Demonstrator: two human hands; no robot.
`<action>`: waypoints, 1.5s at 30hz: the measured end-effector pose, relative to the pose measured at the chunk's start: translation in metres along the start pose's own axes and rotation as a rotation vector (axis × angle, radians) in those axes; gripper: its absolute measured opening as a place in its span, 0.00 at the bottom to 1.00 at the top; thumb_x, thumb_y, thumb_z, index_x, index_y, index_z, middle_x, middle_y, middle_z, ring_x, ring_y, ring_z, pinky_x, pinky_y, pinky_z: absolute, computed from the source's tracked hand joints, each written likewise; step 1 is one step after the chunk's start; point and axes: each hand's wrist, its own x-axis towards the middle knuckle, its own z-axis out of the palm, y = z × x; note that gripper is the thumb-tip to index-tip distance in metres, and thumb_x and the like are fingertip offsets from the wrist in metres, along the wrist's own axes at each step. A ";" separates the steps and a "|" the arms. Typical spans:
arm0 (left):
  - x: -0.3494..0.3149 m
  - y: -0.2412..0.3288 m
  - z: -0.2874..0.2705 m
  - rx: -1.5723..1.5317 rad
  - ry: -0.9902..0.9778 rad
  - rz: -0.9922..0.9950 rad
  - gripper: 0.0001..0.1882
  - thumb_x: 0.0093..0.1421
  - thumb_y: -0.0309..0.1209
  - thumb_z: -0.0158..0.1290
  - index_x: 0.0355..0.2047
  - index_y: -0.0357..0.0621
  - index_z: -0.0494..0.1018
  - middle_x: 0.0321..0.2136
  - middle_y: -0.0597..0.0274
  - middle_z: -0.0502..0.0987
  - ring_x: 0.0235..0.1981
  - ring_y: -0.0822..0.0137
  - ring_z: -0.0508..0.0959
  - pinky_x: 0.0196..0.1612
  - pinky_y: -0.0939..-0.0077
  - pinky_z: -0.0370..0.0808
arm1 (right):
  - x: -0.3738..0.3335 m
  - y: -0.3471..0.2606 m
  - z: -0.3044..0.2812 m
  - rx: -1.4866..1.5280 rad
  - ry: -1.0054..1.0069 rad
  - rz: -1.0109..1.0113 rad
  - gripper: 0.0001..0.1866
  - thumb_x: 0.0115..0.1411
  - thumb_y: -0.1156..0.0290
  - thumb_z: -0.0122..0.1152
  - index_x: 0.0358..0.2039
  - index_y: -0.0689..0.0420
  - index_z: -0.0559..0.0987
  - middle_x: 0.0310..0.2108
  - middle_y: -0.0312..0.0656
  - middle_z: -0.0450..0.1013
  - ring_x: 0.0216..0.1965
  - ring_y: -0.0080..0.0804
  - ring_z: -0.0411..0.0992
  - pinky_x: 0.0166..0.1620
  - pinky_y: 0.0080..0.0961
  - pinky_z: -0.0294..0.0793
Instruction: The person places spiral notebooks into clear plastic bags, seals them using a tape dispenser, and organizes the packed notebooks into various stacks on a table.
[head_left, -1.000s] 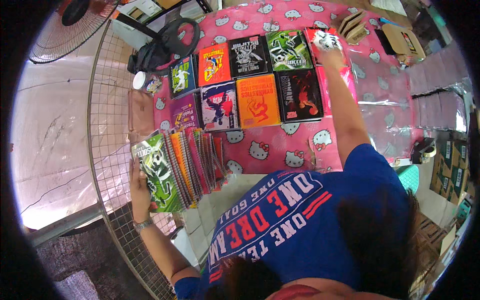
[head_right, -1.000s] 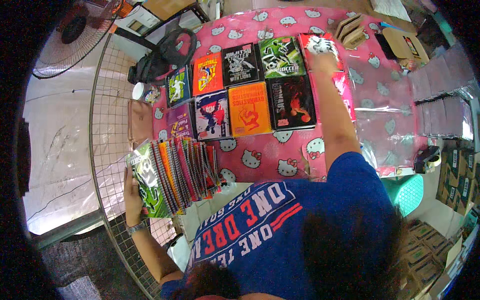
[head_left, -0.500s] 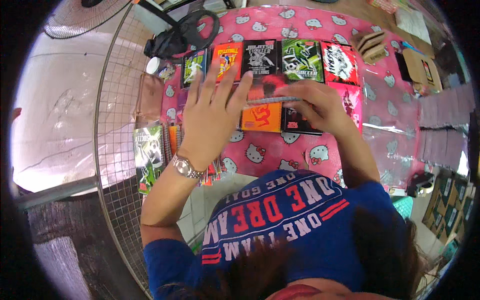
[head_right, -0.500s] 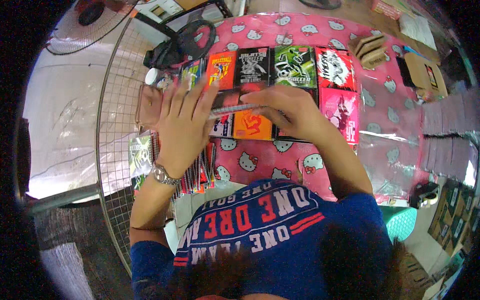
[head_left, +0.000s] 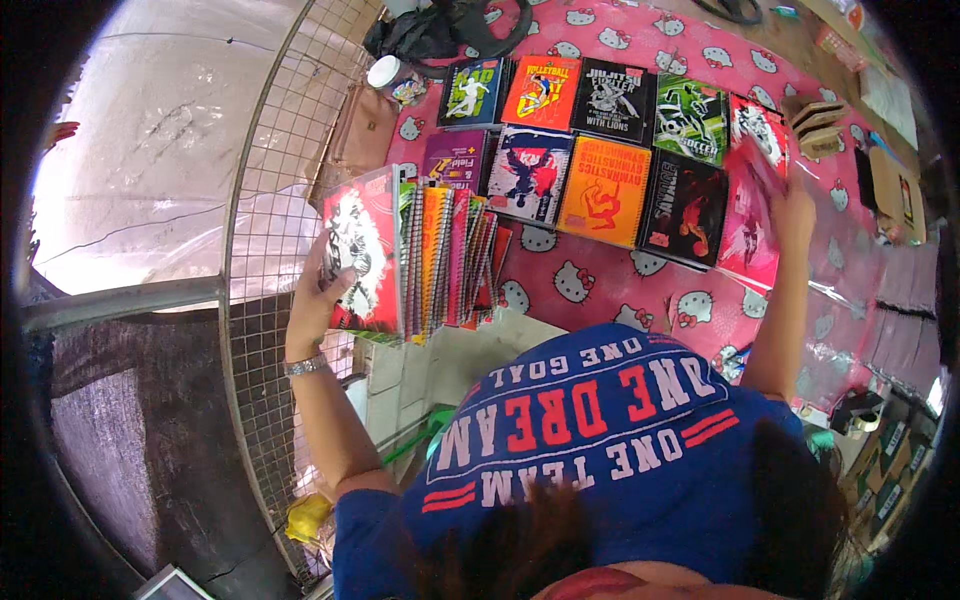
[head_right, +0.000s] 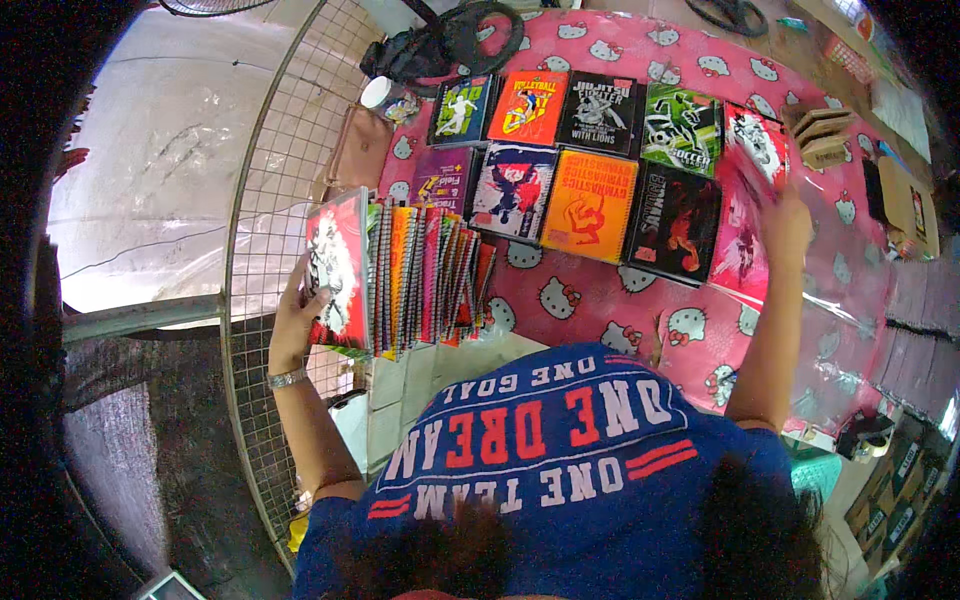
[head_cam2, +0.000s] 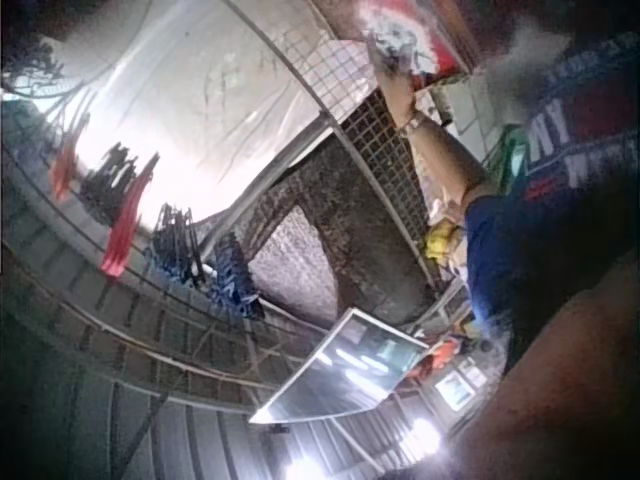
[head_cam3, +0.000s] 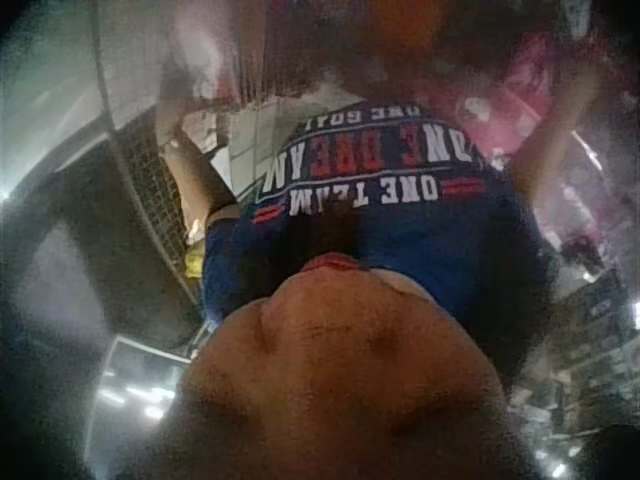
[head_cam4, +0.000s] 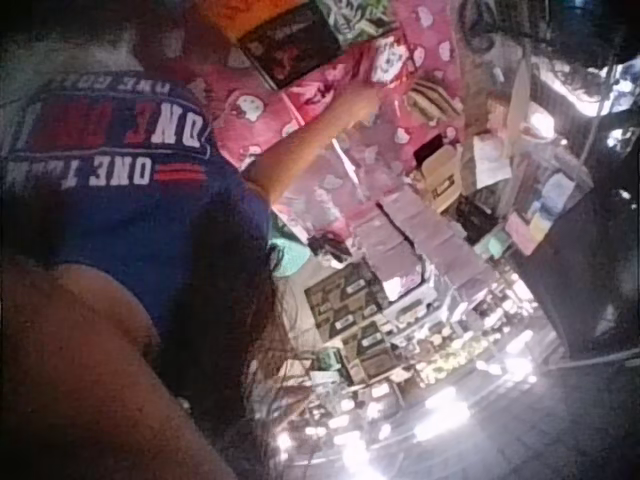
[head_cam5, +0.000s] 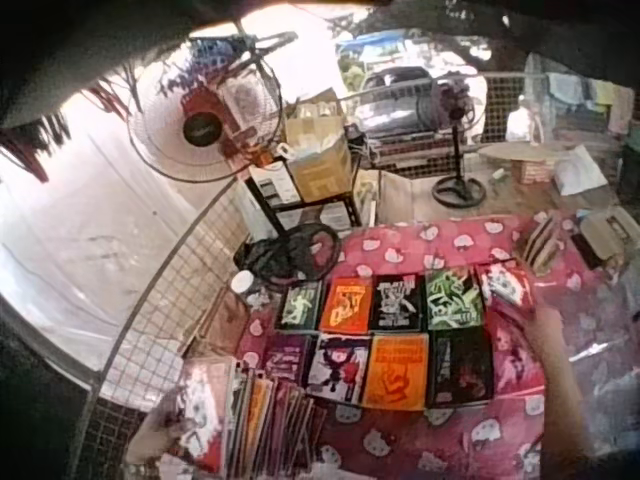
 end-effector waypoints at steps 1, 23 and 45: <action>0.001 0.004 0.003 -0.127 -0.027 -0.057 0.38 0.54 0.30 0.59 0.62 0.36 0.54 0.57 0.54 0.63 0.56 0.65 0.65 0.58 0.72 0.61 | 0.001 -0.076 -0.039 0.083 -0.107 0.033 0.27 0.55 0.68 0.56 0.57 0.55 0.64 0.37 0.56 0.74 0.39 0.54 0.73 0.43 0.40 0.71; 0.014 0.011 0.006 0.218 -0.031 0.195 0.25 0.65 0.24 0.40 0.63 0.40 0.55 0.62 0.54 0.59 0.63 0.63 0.57 0.64 0.72 0.51 | -0.146 -0.077 0.088 -0.468 0.023 -0.788 0.26 0.53 0.68 0.55 0.54 0.54 0.67 0.50 0.52 0.68 0.52 0.45 0.67 0.52 0.37 0.68; -0.007 -0.023 -0.027 -0.501 -0.023 0.015 0.28 0.61 0.30 0.47 0.61 0.39 0.58 0.61 0.54 0.61 0.60 0.63 0.62 0.59 0.69 0.61 | -0.047 -0.332 0.067 0.995 -0.233 -0.826 0.29 0.51 0.78 0.56 0.56 0.51 0.68 0.59 0.44 0.61 0.61 0.43 0.57 0.62 0.38 0.56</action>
